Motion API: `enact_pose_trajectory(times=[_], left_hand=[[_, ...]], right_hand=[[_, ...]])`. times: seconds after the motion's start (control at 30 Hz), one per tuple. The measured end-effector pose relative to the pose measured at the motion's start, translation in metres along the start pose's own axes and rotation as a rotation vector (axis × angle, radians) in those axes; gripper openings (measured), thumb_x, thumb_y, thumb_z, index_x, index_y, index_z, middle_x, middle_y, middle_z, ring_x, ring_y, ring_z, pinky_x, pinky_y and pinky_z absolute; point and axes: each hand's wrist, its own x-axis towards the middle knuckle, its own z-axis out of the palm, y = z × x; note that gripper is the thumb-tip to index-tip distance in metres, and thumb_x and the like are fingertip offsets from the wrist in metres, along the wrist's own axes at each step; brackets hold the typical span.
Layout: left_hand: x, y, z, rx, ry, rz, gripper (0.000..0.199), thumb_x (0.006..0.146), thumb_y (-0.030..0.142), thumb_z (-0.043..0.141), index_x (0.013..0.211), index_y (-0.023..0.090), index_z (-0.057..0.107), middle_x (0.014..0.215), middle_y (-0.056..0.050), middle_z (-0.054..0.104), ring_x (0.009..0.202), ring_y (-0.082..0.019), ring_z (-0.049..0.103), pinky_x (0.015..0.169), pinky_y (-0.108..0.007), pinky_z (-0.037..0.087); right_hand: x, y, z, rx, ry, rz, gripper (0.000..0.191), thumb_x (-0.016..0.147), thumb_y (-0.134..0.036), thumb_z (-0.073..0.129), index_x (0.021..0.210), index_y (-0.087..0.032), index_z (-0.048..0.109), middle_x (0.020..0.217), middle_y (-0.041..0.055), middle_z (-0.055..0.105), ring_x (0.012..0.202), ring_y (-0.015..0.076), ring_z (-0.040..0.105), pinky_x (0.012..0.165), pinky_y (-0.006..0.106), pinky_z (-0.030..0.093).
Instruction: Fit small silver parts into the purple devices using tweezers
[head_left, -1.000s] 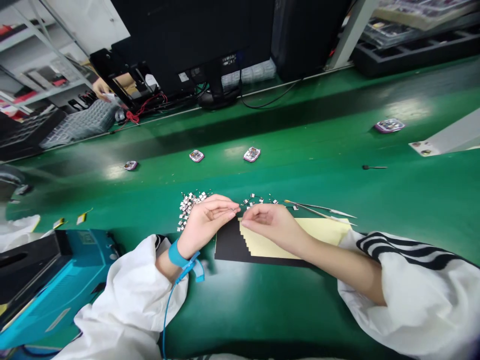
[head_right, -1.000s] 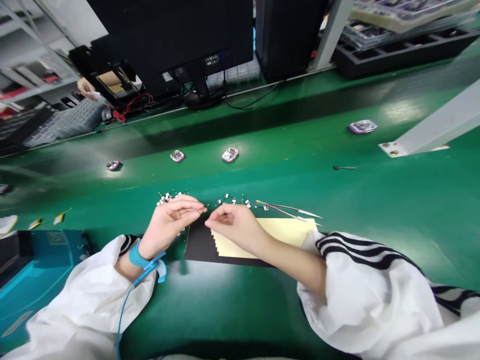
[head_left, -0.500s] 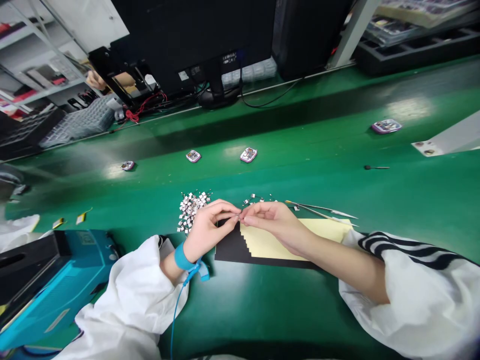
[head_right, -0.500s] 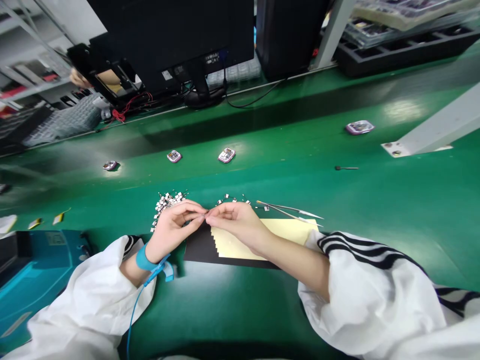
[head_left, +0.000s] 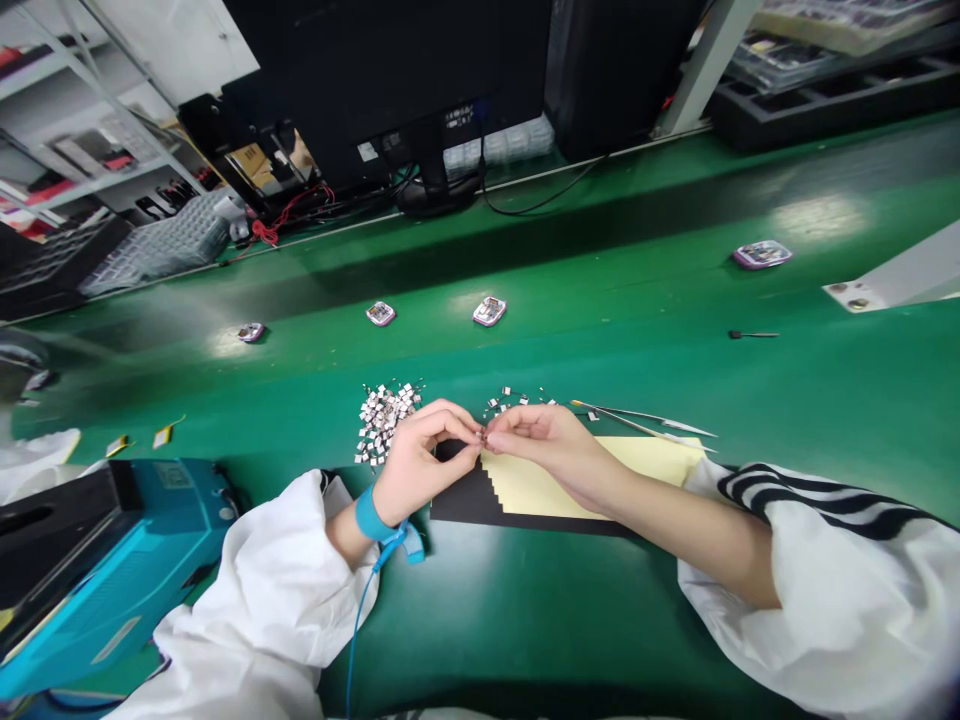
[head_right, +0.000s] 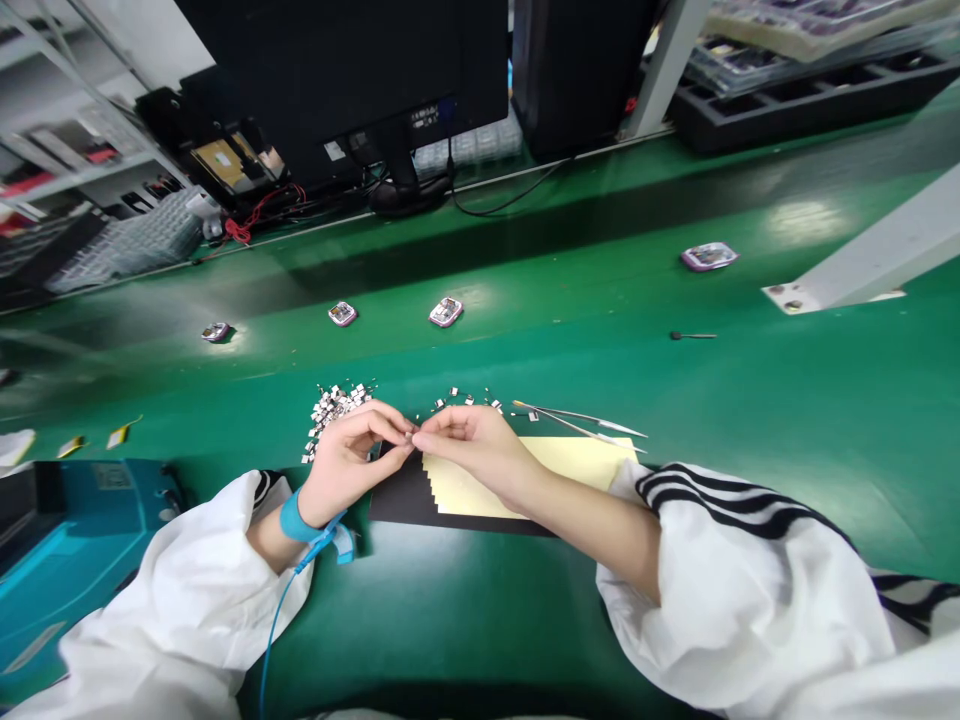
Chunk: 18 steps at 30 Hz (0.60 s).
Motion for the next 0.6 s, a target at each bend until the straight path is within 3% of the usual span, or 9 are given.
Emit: enact_pose_trajectory(times=[0.2, 0.6], left_hand=[[-0.001, -0.003, 0.0033, 0.005, 0.06, 0.066, 0.012, 0.066, 0.007, 0.062, 0.074, 0.016, 0.06, 0.075, -0.004, 0.057, 0.077, -0.014, 0.056, 0.072, -0.029, 0.047], [-0.0039, -0.004, 0.0067, -0.12, 0.123, 0.038, 0.017, 0.064, 0.004, 0.065, 0.074, 0.017, 0.062, 0.074, -0.002, 0.062, 0.076, -0.014, 0.06, 0.073, -0.027, 0.048]], right_hand=[[-0.0019, -0.0045, 0.0028, 0.046, -0.011, 0.005, 0.016, 0.063, -0.026, 0.069, 0.064, -0.014, 0.059, 0.072, 0.0001, 0.06, 0.072, 0.0098, 0.053, 0.075, 0.025, 0.039], [-0.0025, -0.0017, 0.0037, 0.042, -0.045, -0.077, 0.009, 0.063, -0.021, 0.069, 0.065, -0.015, 0.062, 0.077, -0.0001, 0.058, 0.077, 0.0109, 0.054, 0.078, 0.027, 0.042]])
